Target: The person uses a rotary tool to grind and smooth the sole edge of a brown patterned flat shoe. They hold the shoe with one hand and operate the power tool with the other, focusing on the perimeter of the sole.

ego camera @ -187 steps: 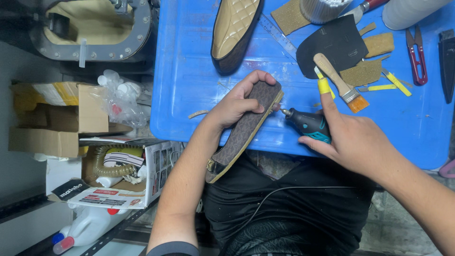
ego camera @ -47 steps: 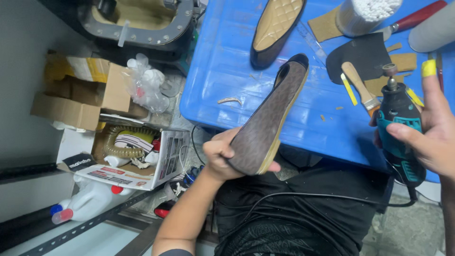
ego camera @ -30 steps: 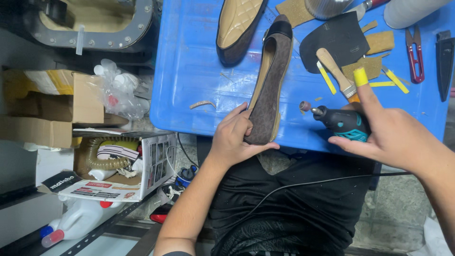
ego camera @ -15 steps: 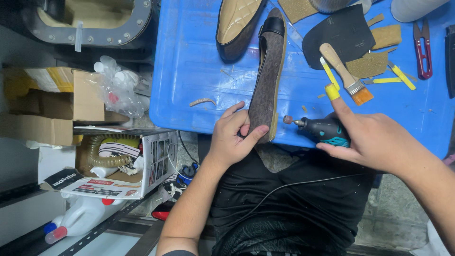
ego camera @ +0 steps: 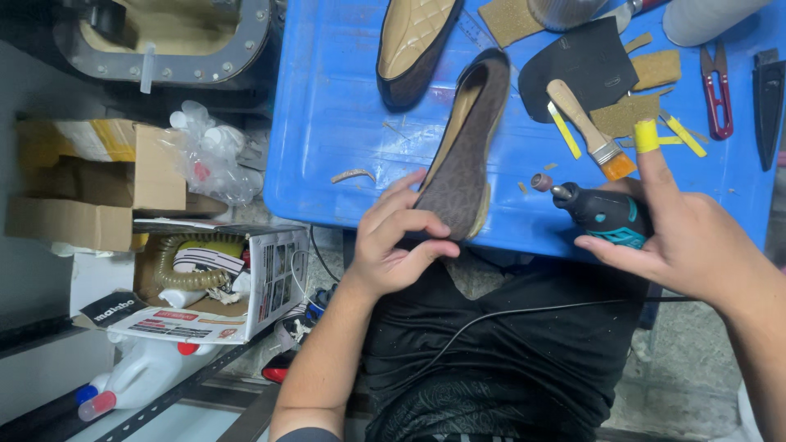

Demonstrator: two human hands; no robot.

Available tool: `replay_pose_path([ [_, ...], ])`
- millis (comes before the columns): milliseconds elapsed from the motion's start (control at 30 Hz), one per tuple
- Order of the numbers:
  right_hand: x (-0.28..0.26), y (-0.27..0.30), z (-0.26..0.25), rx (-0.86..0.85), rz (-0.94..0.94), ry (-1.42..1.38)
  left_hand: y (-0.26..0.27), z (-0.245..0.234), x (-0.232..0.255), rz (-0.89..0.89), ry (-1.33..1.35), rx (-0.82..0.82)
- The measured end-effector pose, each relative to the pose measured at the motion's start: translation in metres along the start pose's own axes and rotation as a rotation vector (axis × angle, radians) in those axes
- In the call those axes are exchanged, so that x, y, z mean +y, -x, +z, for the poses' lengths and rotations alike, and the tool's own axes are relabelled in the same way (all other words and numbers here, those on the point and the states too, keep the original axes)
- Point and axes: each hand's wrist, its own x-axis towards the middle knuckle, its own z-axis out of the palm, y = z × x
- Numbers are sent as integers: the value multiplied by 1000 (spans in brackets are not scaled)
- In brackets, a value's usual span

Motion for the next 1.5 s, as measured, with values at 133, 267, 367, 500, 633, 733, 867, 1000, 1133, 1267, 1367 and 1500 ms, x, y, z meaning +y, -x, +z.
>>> replay_pose_path([
  [133,-12,4,-10,22,7,-65,13,-31,43,2,-13,158],
  [267,-39,-3,-10,51,-271,-193,47,-64,99,-112,3,358],
  [367,-66,-15,-3,-53,-355,-182,77,-73,134,-223,259,516],
  [500,-102,-33,7,-253,-347,-68,114,-58,146,-402,338,541],
  [633,-132,-39,18,-428,-282,100,137,-33,103,-461,299,618],
  [733,-142,-39,20,-470,-248,141,153,-28,87,-272,268,619],
  [867,-133,-38,12,-426,-227,114,161,-19,56,-335,260,606],
  [1000,-114,-34,14,-447,-181,112,173,-1,35,-446,521,635],
  [1133,-110,-32,27,-437,-209,109,177,-3,17,-561,445,601],
  [1267,-119,-35,44,-395,-312,78,170,-22,12,-679,484,574],
  [1367,-124,-40,51,-425,-329,131,169,-36,14,-689,575,546],
  [1500,-130,-43,51,-365,-399,66,171,-42,16,-668,527,485],
])
